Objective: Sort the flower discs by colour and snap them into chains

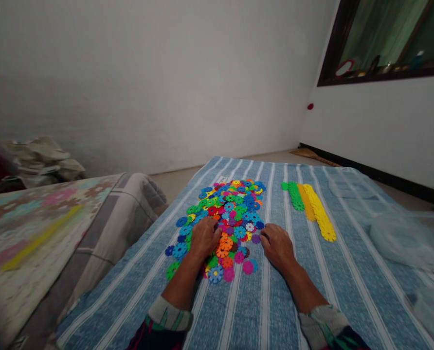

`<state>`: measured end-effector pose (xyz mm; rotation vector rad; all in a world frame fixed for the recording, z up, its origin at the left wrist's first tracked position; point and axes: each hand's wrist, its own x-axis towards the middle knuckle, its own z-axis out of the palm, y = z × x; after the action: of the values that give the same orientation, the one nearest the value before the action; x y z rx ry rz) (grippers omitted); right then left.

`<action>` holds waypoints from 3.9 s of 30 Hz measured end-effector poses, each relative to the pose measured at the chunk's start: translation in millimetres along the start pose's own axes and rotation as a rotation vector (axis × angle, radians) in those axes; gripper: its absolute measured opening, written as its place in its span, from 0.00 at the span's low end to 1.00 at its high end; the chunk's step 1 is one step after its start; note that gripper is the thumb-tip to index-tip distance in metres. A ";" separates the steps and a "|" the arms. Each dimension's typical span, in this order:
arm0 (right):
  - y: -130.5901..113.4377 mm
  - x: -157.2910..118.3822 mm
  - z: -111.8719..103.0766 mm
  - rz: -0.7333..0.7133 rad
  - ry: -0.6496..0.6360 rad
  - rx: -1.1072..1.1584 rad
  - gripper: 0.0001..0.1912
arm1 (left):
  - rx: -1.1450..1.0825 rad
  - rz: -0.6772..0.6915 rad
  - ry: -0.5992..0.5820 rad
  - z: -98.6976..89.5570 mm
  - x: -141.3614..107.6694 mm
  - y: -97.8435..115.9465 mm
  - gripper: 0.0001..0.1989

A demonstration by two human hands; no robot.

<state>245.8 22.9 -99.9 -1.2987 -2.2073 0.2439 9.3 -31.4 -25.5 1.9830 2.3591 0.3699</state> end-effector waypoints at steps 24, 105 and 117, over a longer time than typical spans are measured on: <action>-3.6 4.2 -2.4 -0.018 -0.015 0.023 0.08 | 0.113 0.028 -0.037 -0.6 5.4 -1.1 0.08; -4.5 6.6 -10.0 -0.055 0.037 -0.017 0.05 | 0.096 -0.041 0.027 -0.4 16.5 -8.4 0.10; 1.5 2.5 -6.1 -0.082 0.043 0.008 0.06 | -0.085 -0.250 0.158 -10.6 17.9 -28.1 0.09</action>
<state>249.3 25.0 -94.5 -1.1950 -2.2155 0.1908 -23.1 -20.0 -18.8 1.6532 2.5963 0.6216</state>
